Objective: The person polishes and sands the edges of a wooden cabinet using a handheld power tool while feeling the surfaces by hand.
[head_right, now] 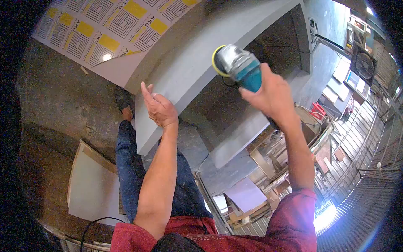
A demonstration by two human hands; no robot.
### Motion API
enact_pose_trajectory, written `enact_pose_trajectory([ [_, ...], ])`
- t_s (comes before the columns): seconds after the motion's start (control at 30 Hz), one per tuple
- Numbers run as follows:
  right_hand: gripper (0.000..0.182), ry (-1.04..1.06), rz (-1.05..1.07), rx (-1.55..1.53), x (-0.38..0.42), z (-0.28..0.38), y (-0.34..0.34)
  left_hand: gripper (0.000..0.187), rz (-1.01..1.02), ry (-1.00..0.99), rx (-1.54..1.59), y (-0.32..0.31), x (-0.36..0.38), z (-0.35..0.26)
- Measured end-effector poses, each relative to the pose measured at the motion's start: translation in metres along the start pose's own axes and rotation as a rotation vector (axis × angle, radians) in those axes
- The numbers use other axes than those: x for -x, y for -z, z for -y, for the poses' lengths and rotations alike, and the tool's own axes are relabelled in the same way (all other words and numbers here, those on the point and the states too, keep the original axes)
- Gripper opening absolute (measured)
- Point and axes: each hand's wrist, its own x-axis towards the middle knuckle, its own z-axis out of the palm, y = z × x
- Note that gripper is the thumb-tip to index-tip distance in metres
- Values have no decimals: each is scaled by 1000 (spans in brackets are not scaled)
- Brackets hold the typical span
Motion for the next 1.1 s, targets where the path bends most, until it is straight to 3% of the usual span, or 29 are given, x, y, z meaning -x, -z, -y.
enact_pose_trajectory([
  [0.37, 61, -75, -122, -15, -96, -88, 59, 60, -12, -5, -39, -1, 0, 0],
  [0.7, 59, -17, -22, -75, -22, -12, 13, 61, -34, -28, 8, 12, -4, 5],
  [0.73, 57, -6, -7, -64, -11, 2, 8, 60, -55, 27, 235, 20, -12, 11],
  [0.77, 56, 2, 10, -54, -1, 14, 2, 60, -73, 83, 461, 29, -22, 21],
  [0.83, 56, 53, 48, -23, 19, 35, -11, 56, -76, -22, 455, 73, -47, 59],
  [0.97, 58, 111, 161, 56, 63, 75, -41, 57, -120, -18, 136, 176, -90, 171],
  [1.03, 59, 128, 223, 81, 79, 94, -50, 55, -81, 6, -34, 230, -96, 245],
  [1.1, 60, 118, 397, 105, 89, 106, -56, 54, 40, 111, -129, 278, -90, 272],
])
